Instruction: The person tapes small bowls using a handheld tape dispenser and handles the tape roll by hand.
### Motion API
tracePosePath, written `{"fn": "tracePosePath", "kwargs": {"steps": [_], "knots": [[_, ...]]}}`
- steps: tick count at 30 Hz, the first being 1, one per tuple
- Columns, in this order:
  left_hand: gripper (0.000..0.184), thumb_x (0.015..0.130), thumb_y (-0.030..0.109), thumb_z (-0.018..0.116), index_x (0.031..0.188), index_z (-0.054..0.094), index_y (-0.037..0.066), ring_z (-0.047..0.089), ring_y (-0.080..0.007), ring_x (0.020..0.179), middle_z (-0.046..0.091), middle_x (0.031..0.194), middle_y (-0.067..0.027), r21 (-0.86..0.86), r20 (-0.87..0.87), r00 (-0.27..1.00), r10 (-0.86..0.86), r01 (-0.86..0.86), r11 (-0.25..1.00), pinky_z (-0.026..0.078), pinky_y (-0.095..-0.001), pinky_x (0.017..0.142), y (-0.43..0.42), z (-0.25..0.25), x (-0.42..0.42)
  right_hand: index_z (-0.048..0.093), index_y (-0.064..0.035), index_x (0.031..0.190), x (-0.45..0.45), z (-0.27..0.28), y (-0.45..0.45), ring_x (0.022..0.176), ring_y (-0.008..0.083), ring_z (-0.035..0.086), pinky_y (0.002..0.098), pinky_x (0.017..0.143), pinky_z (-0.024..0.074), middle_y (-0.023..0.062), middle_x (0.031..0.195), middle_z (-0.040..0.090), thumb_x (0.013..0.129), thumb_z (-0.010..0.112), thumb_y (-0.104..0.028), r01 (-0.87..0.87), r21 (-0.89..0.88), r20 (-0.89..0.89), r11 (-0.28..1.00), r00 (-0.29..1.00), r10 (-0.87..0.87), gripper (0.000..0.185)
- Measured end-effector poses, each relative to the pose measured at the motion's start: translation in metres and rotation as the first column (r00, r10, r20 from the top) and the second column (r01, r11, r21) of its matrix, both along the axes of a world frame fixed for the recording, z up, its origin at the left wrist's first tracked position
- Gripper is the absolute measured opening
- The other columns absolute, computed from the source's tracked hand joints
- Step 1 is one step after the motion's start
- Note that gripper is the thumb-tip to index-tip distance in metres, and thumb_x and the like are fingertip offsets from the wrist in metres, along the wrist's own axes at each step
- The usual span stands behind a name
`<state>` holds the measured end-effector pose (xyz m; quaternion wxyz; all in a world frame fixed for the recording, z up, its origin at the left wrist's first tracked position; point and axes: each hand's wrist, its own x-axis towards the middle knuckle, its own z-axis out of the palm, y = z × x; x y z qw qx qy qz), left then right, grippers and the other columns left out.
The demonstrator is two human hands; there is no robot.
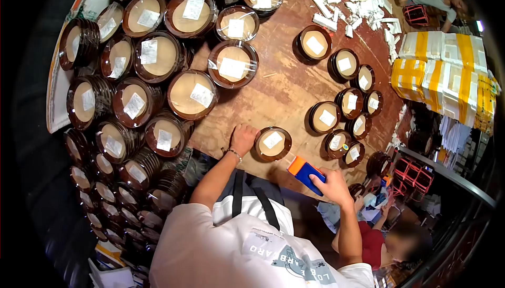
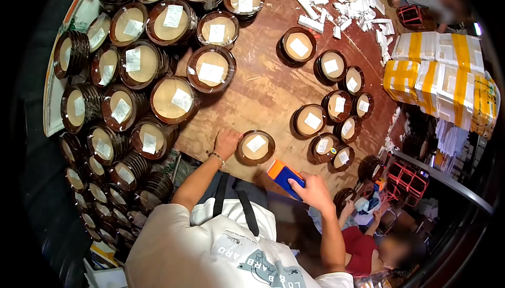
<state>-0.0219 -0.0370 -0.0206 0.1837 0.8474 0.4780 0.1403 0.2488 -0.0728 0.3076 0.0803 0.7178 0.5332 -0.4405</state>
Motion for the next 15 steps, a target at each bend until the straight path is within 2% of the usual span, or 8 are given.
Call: {"fn": "tracePosePath", "kwargs": {"steps": [4,8,10,11,12,13,14,15], "knots": [[0.022,0.098,0.026,0.062,0.084,0.067,0.009,0.062,-0.0271,0.087,0.065,0.083,-0.0102,-0.095,-0.108,0.994,-0.029,0.019,0.995,0.046,-0.0422,0.083,0.005,0.012,-0.001,0.075,0.0022,0.096,0.003,-0.006,-0.004,0.069,0.0405,0.069,0.0458,0.068,0.0546,0.026,0.073,0.068,0.09,0.071,-0.039,0.015,0.019,-0.009,1.0,1.0,-0.015,0.042],[0.022,0.099,0.026,0.06,0.09,0.066,0.007,0.064,-0.0308,0.089,0.066,0.084,-0.0125,-0.112,-0.041,0.999,-0.028,0.023,0.993,0.048,-0.0447,0.084,-0.003,0.002,-0.005,0.075,0.0019,0.095,0.007,-0.003,-0.005,0.069,0.0412,0.069,0.0465,0.068,0.0544,0.026,0.073,0.067,0.09,0.07,-0.04,0.042,-0.017,0.002,0.999,0.999,-0.042,0.042],[0.03,0.103,0.03,0.056,0.107,0.065,0.001,0.067,-0.0317,0.101,0.071,0.094,-0.0142,-0.508,0.128,0.937,0.326,-0.221,0.833,0.051,-0.0456,0.091,-0.002,0.022,-0.007,0.075,0.0014,0.097,0.013,-0.012,-0.013,0.069,0.0404,0.069,0.0464,0.068,0.054,0.0262,0.074,0.068,0.09,0.07,-0.04,0.036,0.001,-0.019,0.999,0.999,-0.036,0.042],[0.03,0.103,0.03,0.056,0.107,0.065,0.001,0.067,-0.0317,0.101,0.071,0.094,-0.0142,-0.507,0.129,0.938,0.321,-0.216,0.834,0.051,-0.0456,0.091,-0.004,0.033,-0.008,0.075,0.0014,0.097,0.015,-0.015,-0.016,0.069,0.0404,0.069,0.0464,0.068,0.054,0.0262,0.074,0.068,0.09,0.07,-0.04,0.042,0.002,-0.019,0.999,0.999,-0.041,0.042],[0.036,0.105,0.031,0.054,0.119,0.061,-0.001,0.065,-0.0307,0.112,0.071,0.107,-0.0164,-0.749,0.274,0.753,0.598,-0.222,0.624,0.05,-0.0437,0.097,-0.006,0.043,-0.008,0.075,0.0012,0.098,0.015,-0.02,-0.017,0.07,0.0402,0.069,0.0463,0.068,0.0538,0.0261,0.075,0.068,0.091,0.07,-0.041,0.031,0.005,-0.021,1.0,0.999,-0.031,0.043],[0.044,0.106,0.032,0.052,0.132,0.058,-0.003,0.063,-0.0298,0.123,0.071,0.12,-0.0186,-0.92,0.287,0.477,0.831,-0.105,0.378,0.05,-0.0418,0.103,-0.011,0.05,-0.008,0.075,0.0009,0.099,0.016,-0.023,-0.018,0.071,0.0399,0.069,0.0462,0.069,0.0537,0.026,0.076,0.068,0.091,0.069,-0.041,0.021,0.008,-0.023,1.0,1.0,-0.02,0.043],[0.044,0.106,0.032,0.052,0.132,0.058,-0.003,0.063,-0.0298,0.123,0.071,0.12,-0.0186,-0.919,0.288,0.48,0.829,-0.105,0.38,0.05,-0.0418,0.103,-0.023,0.048,-0.008,0.075,0.0009,0.099,0.016,-0.025,-0.019,0.071,0.0399,0.069,0.0462,0.069,0.0537,0.026,0.076,0.068,0.091,0.069,-0.041,0.024,0.01,-0.025,1.0,0.999,-0.024,0.043],[0.045,0.107,0.029,0.05,0.139,0.055,-0.003,0.06,-0.0299,0.129,0.066,0.131,-0.0202,-0.898,0.385,0.501,0.775,0.01,0.439,0.044,-0.0404,0.109,-0.036,0.044,-0.009,0.076,0.0006,0.099,0.017,-0.027,-0.018,0.072,0.0398,0.069,0.0462,0.069,0.0536,0.0257,0.077,0.069,0.091,0.069,-0.041,0.055,0.015,-0.056,0.998,0.997,-0.055,0.043]]}}
